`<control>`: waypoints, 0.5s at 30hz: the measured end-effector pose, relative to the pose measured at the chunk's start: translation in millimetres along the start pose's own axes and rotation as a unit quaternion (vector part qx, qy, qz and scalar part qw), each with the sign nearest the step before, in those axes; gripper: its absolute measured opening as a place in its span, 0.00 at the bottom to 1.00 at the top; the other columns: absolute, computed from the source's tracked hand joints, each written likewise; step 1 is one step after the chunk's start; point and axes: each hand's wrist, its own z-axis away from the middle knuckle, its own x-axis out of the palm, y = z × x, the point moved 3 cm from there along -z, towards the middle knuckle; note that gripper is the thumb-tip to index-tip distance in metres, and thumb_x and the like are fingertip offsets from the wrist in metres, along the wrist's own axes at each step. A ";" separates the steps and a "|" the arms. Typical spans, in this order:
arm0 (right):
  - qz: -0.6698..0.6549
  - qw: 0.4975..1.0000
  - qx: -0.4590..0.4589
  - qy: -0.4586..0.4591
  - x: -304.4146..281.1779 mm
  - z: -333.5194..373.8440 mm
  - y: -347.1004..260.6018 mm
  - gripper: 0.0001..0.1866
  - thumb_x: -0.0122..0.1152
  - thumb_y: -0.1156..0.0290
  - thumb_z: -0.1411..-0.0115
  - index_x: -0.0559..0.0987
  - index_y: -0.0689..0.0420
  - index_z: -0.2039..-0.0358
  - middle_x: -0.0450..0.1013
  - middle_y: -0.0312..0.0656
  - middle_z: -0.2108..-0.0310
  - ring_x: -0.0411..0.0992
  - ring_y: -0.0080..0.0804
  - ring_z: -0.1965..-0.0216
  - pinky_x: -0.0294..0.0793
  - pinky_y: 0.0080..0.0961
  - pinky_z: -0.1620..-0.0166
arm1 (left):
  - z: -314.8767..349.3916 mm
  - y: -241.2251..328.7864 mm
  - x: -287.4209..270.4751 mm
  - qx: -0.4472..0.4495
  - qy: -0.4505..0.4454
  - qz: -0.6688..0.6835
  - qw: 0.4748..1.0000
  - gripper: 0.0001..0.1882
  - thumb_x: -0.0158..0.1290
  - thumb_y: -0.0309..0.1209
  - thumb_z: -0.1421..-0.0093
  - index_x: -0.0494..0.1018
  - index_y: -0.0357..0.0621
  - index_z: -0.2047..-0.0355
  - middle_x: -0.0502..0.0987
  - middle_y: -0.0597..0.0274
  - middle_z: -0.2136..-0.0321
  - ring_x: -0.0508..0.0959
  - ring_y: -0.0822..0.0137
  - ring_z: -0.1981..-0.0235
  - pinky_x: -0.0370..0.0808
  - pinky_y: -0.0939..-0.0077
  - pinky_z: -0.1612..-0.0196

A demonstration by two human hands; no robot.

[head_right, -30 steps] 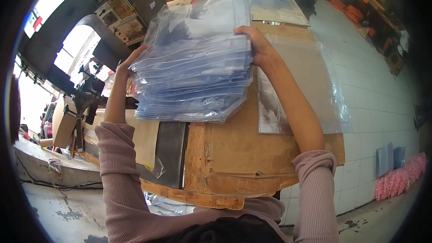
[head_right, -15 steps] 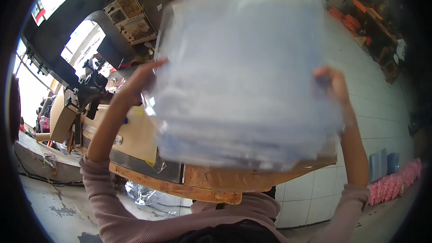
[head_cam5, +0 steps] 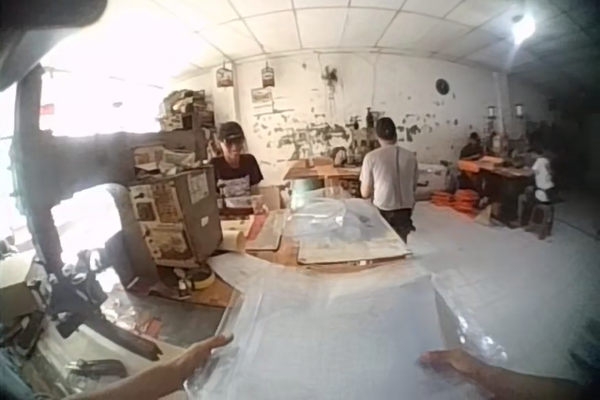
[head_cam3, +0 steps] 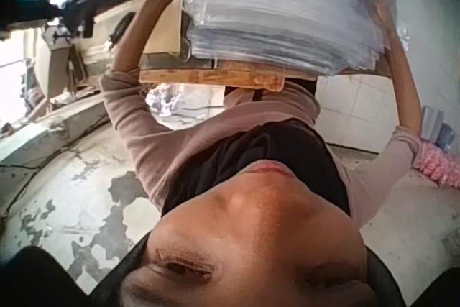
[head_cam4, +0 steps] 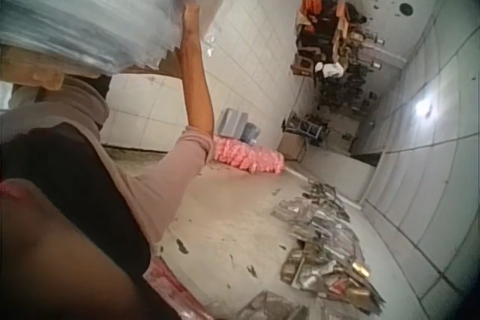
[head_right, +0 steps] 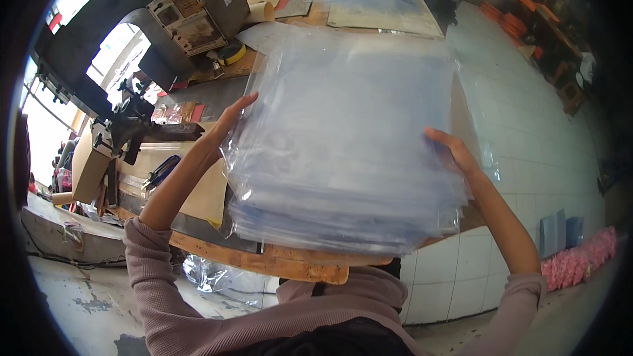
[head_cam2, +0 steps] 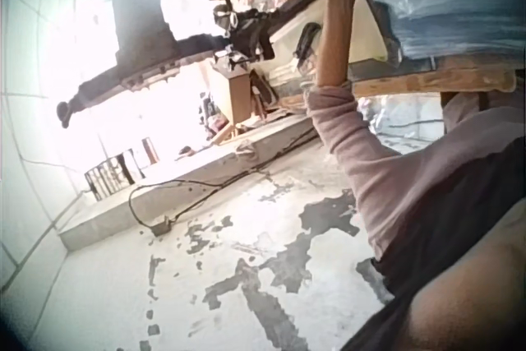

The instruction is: The person counts a stack of clear plastic sheets by lifting them one by one from a large pile and moving them to a second stack on the workbench.

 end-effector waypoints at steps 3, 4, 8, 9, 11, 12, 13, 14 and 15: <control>-0.002 0.999 0.019 -0.045 8.0 3.9 -6.8 0.22 0.61 0.59 0.49 0.73 0.64 0.60 0.71 0.39 0.65 0.70 0.26 0.66 0.71 0.21 0.61 | 2.0 -9.7 1.6 0.002 0.029 0.050 0.998 0.33 0.53 0.49 0.52 0.67 0.31 0.56 0.74 0.51 0.66 0.77 0.63 0.68 0.75 0.72 0.64; 0.001 0.998 0.027 -0.060 9.5 4.5 -11.7 0.21 0.61 0.61 0.49 0.73 0.64 0.61 0.71 0.39 0.65 0.70 0.26 0.66 0.71 0.21 0.61 | 5.0 -10.4 2.1 0.003 0.040 0.060 0.997 0.31 0.54 0.47 0.52 0.68 0.32 0.57 0.74 0.51 0.67 0.77 0.63 0.69 0.75 0.72 0.64; 0.036 0.998 -0.023 -0.044 5.3 2.6 -36.2 0.17 0.60 0.67 0.48 0.73 0.64 0.61 0.72 0.39 0.68 0.71 0.25 0.68 0.72 0.23 0.62 | 23.5 11.8 -1.0 0.066 0.034 0.042 0.996 0.25 0.55 0.43 0.53 0.71 0.34 0.61 0.76 0.56 0.71 0.77 0.67 0.71 0.75 0.74 0.65; 0.031 0.997 -0.066 -0.033 12.1 5.8 -49.5 0.16 0.60 0.69 0.48 0.72 0.65 0.61 0.72 0.40 0.69 0.71 0.25 0.69 0.72 0.22 0.64 | 25.8 22.5 -2.5 0.103 0.063 0.023 0.992 0.24 0.55 0.42 0.52 0.71 0.35 0.62 0.76 0.57 0.71 0.77 0.67 0.72 0.75 0.74 0.66; -0.007 0.989 -0.147 -0.020 34.7 13.1 -80.8 0.18 0.59 0.71 0.48 0.70 0.66 0.59 0.72 0.40 0.70 0.72 0.25 0.71 0.73 0.23 0.66 | 39.7 51.6 -6.4 0.172 0.133 -0.020 0.976 0.22 0.55 0.41 0.51 0.71 0.36 0.63 0.76 0.59 0.72 0.77 0.69 0.74 0.75 0.75 0.67; -0.036 0.982 -0.186 -0.012 43.2 16.1 -99.0 0.19 0.59 0.72 0.48 0.69 0.66 0.57 0.72 0.40 0.69 0.72 0.26 0.72 0.74 0.24 0.67 | 49.3 68.7 -5.4 0.210 0.136 -0.018 0.968 0.21 0.55 0.41 0.51 0.71 0.36 0.62 0.76 0.59 0.71 0.77 0.70 0.73 0.75 0.76 0.66; -0.046 0.973 -0.226 -0.020 43.0 12.2 -114.8 0.21 0.59 0.72 0.48 0.67 0.66 0.55 0.71 0.40 0.67 0.72 0.27 0.70 0.74 0.23 0.65 | 55.2 84.5 -4.1 0.247 0.135 -0.016 0.959 0.21 0.55 0.40 0.51 0.71 0.36 0.62 0.76 0.60 0.71 0.77 0.70 0.72 0.74 0.77 0.64; -0.055 0.962 -0.266 -0.028 42.1 6.8 -130.9 0.22 0.59 0.72 0.48 0.66 0.65 0.54 0.70 0.41 0.65 0.72 0.27 0.69 0.73 0.22 0.63 | 55.5 99.8 -5.9 0.290 0.111 -0.025 0.950 0.21 0.55 0.40 0.50 0.71 0.36 0.62 0.76 0.60 0.70 0.77 0.70 0.71 0.74 0.77 0.64; -0.045 0.953 -0.297 -0.041 41.4 1.2 -146.5 0.23 0.59 0.72 0.48 0.65 0.65 0.53 0.70 0.41 0.64 0.71 0.27 0.67 0.72 0.22 0.61 | 53.5 114.6 -11.5 0.331 0.086 -0.034 0.939 0.21 0.54 0.40 0.50 0.71 0.35 0.61 0.76 0.60 0.70 0.77 0.71 0.71 0.74 0.77 0.64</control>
